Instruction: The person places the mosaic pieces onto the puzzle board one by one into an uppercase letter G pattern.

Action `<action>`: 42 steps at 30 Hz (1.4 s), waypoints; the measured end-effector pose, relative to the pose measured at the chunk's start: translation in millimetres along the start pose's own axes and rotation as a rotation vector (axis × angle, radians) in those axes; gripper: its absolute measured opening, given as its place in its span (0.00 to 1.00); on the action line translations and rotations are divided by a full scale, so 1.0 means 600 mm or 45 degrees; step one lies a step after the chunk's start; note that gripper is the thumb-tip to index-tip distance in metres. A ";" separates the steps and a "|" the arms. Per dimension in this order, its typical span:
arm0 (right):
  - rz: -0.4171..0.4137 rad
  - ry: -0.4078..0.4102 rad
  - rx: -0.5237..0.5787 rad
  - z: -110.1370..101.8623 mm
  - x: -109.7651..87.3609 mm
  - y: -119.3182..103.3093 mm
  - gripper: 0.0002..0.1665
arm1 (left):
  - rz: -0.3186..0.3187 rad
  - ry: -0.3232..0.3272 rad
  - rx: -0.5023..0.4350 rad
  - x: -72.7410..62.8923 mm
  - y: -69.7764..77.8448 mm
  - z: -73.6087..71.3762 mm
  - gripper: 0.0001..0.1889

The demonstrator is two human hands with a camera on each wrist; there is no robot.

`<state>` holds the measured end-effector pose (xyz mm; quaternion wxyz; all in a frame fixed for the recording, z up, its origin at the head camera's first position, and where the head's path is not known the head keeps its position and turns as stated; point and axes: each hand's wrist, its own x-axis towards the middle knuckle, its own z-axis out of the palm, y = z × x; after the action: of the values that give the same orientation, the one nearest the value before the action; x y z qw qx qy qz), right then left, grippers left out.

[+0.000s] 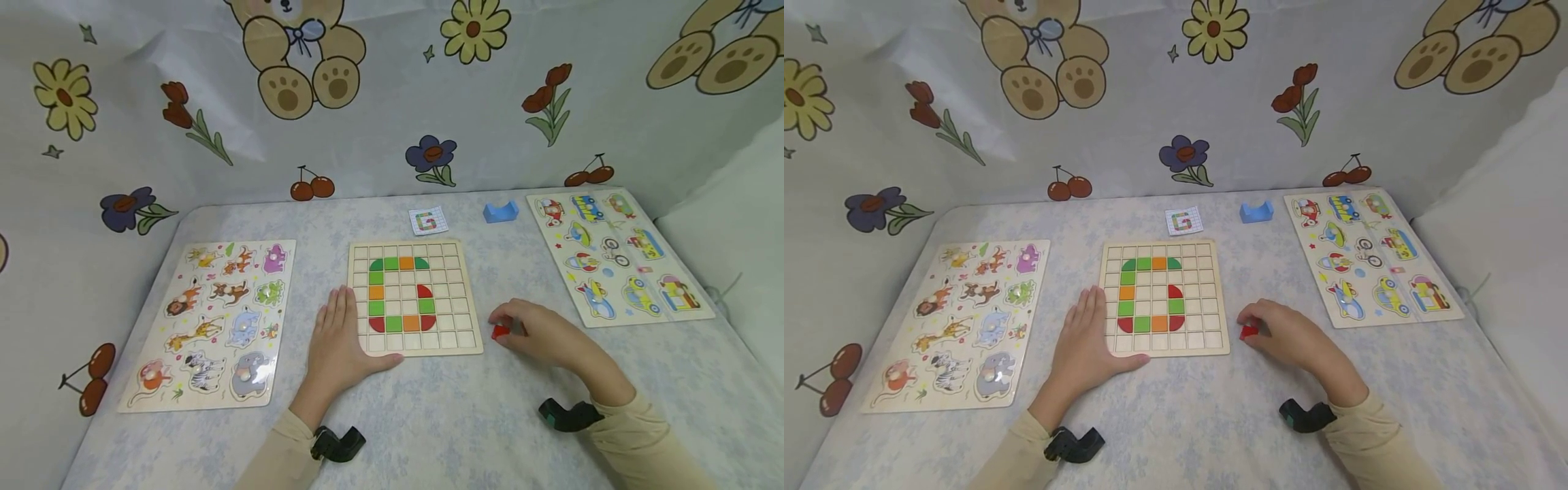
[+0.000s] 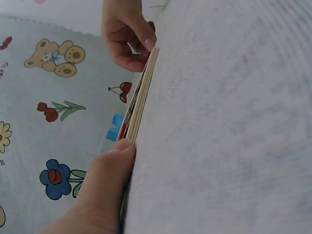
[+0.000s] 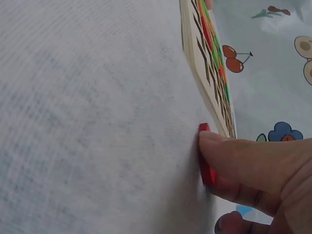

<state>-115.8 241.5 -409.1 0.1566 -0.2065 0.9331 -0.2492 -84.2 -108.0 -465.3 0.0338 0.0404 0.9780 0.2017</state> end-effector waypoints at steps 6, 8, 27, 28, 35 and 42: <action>0.058 0.009 -0.006 0.003 0.002 0.001 0.08 | -0.003 -0.002 -0.004 0.000 0.000 0.001 0.77; 0.068 -0.020 0.018 -0.001 0.000 0.003 0.10 | -0.003 0.000 -0.001 0.000 -0.001 0.002 0.77; 0.038 -0.015 0.198 0.005 0.005 0.018 0.12 | 0.007 0.009 0.007 -0.001 -0.002 0.002 0.77; 0.030 -0.013 0.203 0.005 0.006 0.019 0.12 | 0.008 0.009 0.003 -0.001 -0.001 0.001 0.77; -0.026 0.001 0.200 0.007 0.009 0.027 0.13 | 0.008 0.009 -0.004 -0.001 -0.001 0.000 0.77; -0.037 -0.026 0.208 0.004 0.013 0.029 0.13 | 0.008 0.004 -0.002 -0.001 -0.001 -0.001 0.78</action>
<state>-126.8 250.5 -421.9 0.1788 -0.2089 0.9050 -0.3246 -83.6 -108.7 -464.9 0.0317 0.0433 0.9778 0.2027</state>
